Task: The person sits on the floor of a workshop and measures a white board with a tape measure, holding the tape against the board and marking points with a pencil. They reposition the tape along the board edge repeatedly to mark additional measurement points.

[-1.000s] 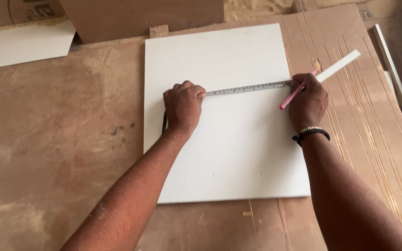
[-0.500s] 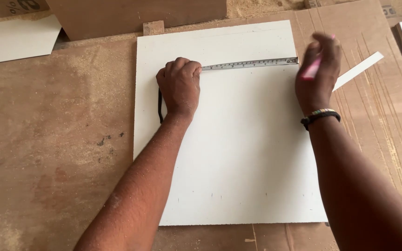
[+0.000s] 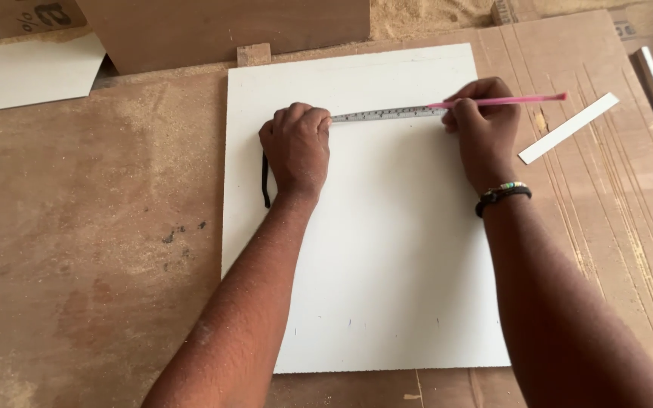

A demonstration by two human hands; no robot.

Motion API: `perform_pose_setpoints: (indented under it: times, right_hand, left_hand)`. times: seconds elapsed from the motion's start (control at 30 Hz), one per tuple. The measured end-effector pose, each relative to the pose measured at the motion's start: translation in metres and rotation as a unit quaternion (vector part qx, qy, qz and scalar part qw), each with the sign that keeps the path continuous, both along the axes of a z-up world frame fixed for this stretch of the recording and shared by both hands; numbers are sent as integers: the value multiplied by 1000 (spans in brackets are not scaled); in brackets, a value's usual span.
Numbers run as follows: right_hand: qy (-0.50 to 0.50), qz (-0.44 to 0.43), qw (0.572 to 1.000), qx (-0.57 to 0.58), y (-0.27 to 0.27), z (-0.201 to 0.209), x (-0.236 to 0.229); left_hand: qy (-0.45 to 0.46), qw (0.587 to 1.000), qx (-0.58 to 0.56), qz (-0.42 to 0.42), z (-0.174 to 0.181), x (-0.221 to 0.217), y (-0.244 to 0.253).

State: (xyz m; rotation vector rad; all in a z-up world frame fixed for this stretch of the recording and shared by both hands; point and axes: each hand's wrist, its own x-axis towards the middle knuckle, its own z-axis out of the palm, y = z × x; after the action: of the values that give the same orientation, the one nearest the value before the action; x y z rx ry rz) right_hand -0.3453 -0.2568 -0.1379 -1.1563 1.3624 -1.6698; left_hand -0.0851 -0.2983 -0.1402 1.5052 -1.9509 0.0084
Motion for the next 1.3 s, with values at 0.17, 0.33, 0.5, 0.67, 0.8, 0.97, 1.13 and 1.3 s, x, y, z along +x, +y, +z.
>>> perform_pose_setpoints:
  times: [0.17, 0.33, 0.5, 0.67, 0.8, 0.97, 1.13, 1.3]
  right_hand:
    - [-68, -65, 995, -28, -2, -14, -8]
    - [-27, -132, 985, -104, 48, -17, -49]
    - [-59, -218, 972, -67, 140, 4, -96]
    - [-117, -300, 947, -12, 206, -11, -96]
    - [-142, -297, 944, 9, 229, -30, -81]
    - [-168, -281, 945, 4, 226, -32, -63]
    - [-126, -259, 957, 13, 229, -31, -61]
    - [-163, -279, 946, -12, 215, -15, -58]
  left_hand:
    - [-6, 1000, 7, -2, -3, 3, -3]
    - [-4, 997, 48, -59, 16, 15, 34]
    - [-32, 984, 110, -133, 34, 29, 152]
    - [-20, 982, 150, -111, 43, 46, 239]
    - [-52, 984, 146, -83, 36, 57, 258]
    - [-31, 987, 148, -64, 30, 57, 257]
    - [-27, 992, 112, -53, 28, 55, 259]
    - [17, 993, 104, -56, 38, 45, 229]
